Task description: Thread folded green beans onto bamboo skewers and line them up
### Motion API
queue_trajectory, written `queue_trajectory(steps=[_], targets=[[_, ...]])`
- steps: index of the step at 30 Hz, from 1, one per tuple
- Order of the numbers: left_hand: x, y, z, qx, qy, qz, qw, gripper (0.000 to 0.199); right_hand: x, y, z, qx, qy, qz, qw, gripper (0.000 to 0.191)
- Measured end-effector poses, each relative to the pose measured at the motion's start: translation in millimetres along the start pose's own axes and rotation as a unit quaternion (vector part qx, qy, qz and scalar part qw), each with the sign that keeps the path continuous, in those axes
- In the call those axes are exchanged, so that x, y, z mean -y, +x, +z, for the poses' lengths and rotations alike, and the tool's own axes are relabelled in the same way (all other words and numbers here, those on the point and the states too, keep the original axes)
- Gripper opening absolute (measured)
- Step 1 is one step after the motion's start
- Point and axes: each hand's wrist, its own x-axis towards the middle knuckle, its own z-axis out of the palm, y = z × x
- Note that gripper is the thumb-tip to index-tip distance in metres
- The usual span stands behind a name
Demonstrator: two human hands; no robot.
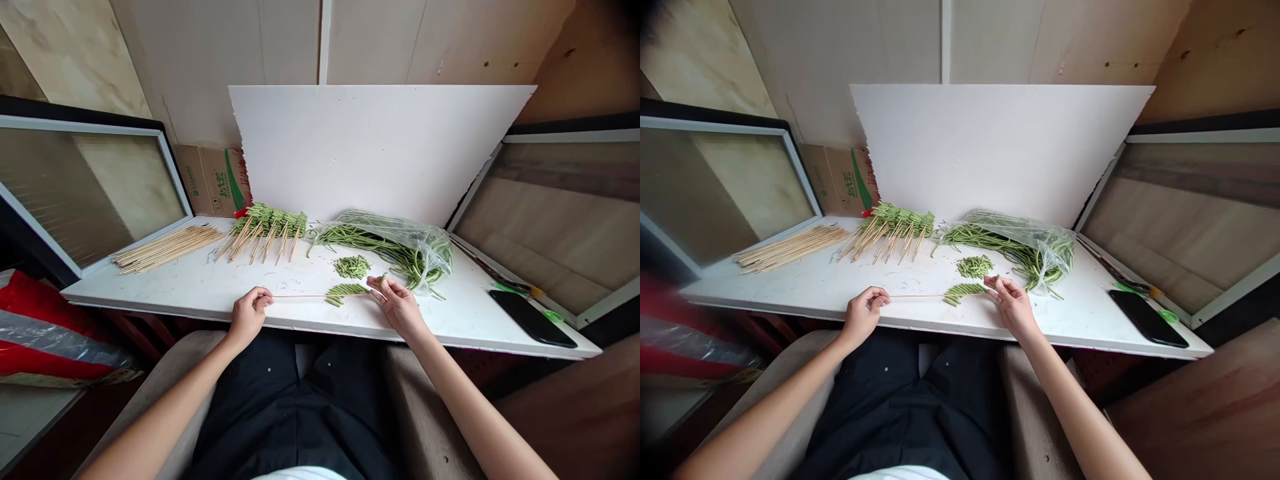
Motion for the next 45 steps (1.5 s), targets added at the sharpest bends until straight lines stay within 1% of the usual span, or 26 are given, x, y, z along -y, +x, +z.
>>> queue_trajectory(steps=[4,7,10,15,21,28,34,40,45], targets=[[0,-1,-1.2,-0.025,-0.013,-0.009,1.000,0.014,-4,2,-1,-0.045,-0.003,-0.012,0.999,0.039],[1,-3,-3.3,-0.047,-0.020,-0.008,0.999,0.014,-6,2,-1,-0.049,-0.019,-0.029,0.998,0.038],[6,-4,-3.8,-0.066,-0.028,-0.007,0.997,0.013,-5,1,0,-0.030,-0.024,-0.028,0.999,0.038],[15,-3,-1.5,-0.071,-0.040,-0.021,0.996,0.013,-2,-1,-1,0.025,-0.012,0.005,1.000,0.042],[18,-3,-1.1,-0.076,-0.037,-0.026,0.996,0.011,-2,-2,-3,0.054,-0.002,0.002,0.999,0.040],[14,-3,-1.7,-0.060,-0.041,-0.033,0.997,0.011,-3,-2,-3,0.068,-0.017,0.014,0.997,0.038],[11,-3,-2.1,-0.061,-0.047,-0.032,0.996,0.011,-1,-4,-1,0.086,-0.033,0.012,0.996,0.038],[12,-3,-1.7,-0.063,-0.046,-0.029,0.997,0.011,-1,-3,-1,0.090,-0.031,0.010,0.995,0.039],[12,-3,-1.9,-0.064,-0.044,-0.025,0.997,0.012,-1,-3,0,0.079,-0.019,0.018,0.996,0.037]])
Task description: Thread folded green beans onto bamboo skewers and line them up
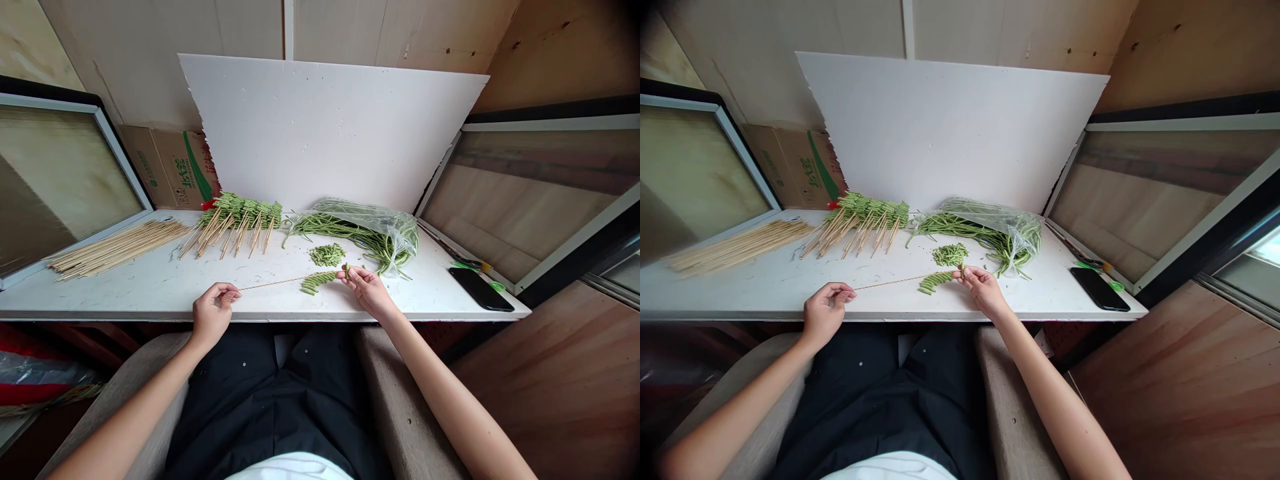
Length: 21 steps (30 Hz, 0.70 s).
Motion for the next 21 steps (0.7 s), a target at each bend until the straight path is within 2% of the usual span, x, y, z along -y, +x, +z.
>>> queue_trajectory(steps=[21], targets=[[-0.7,-0.2,-0.3,-0.002,0.006,-0.003,1.000,0.011,3.2,-2.4,2.1,-0.006,-0.001,0.010,1.000,0.037]])
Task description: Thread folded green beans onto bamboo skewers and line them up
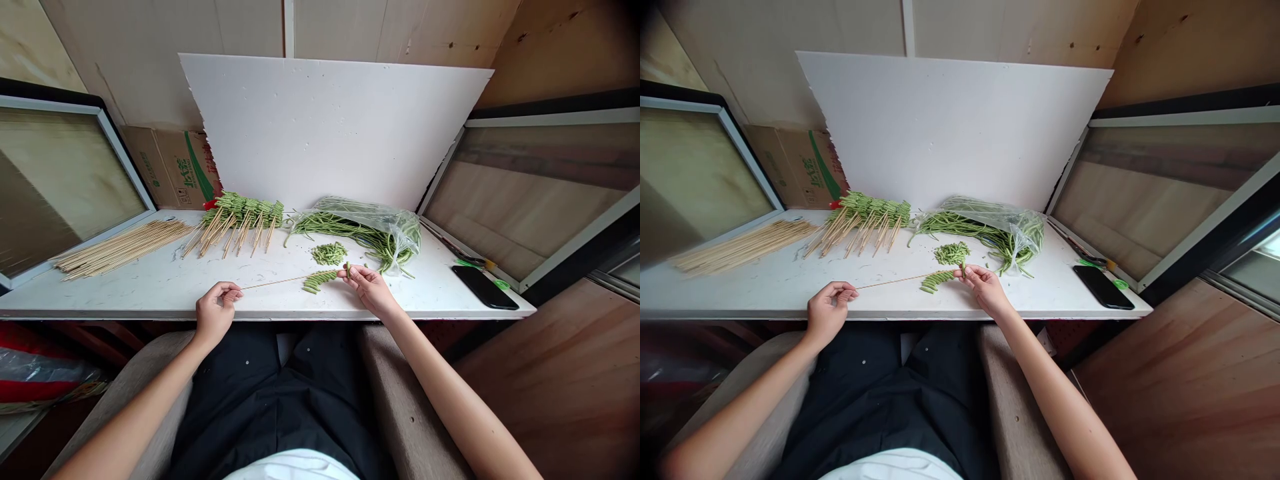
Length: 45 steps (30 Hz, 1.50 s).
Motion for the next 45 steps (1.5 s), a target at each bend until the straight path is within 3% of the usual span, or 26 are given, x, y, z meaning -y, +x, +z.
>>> queue_trajectory(steps=[45], targets=[[-0.5,-1.1,-0.7,0.004,0.004,0.014,1.000,0.010,-2.6,2.7,0.2,-0.024,0.034,-0.011,0.999,0.043]])
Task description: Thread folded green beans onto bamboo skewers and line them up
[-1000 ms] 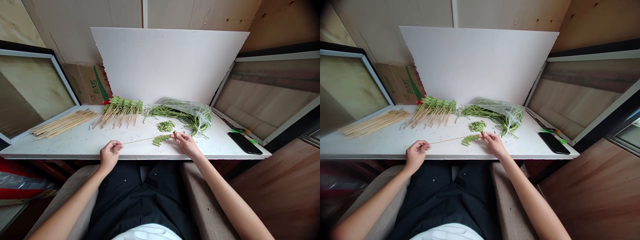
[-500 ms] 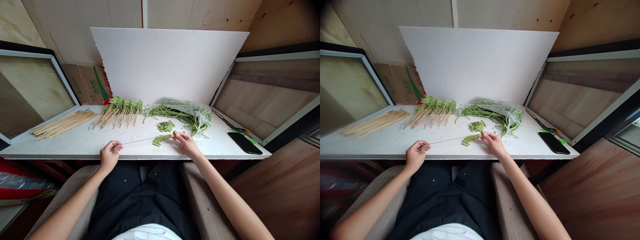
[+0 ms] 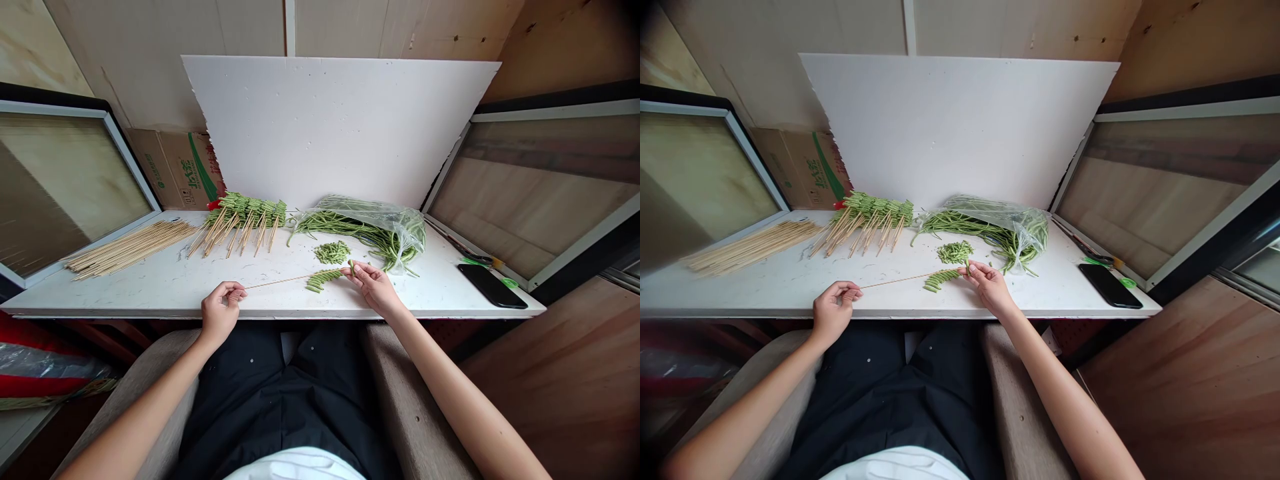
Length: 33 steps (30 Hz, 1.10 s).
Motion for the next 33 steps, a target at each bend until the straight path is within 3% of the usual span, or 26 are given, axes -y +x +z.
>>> queue_trajectory(steps=[12,33], targets=[[-7.9,-0.9,-0.4,-0.001,0.000,-0.005,1.000,0.010,-0.8,0.2,-1.2,0.009,-0.018,0.006,1.000,0.044],[-1.4,0.0,0.0,-0.001,0.003,0.005,1.000,0.009,1.6,-1.4,-1.0,0.001,-0.026,0.018,0.999,0.043]])
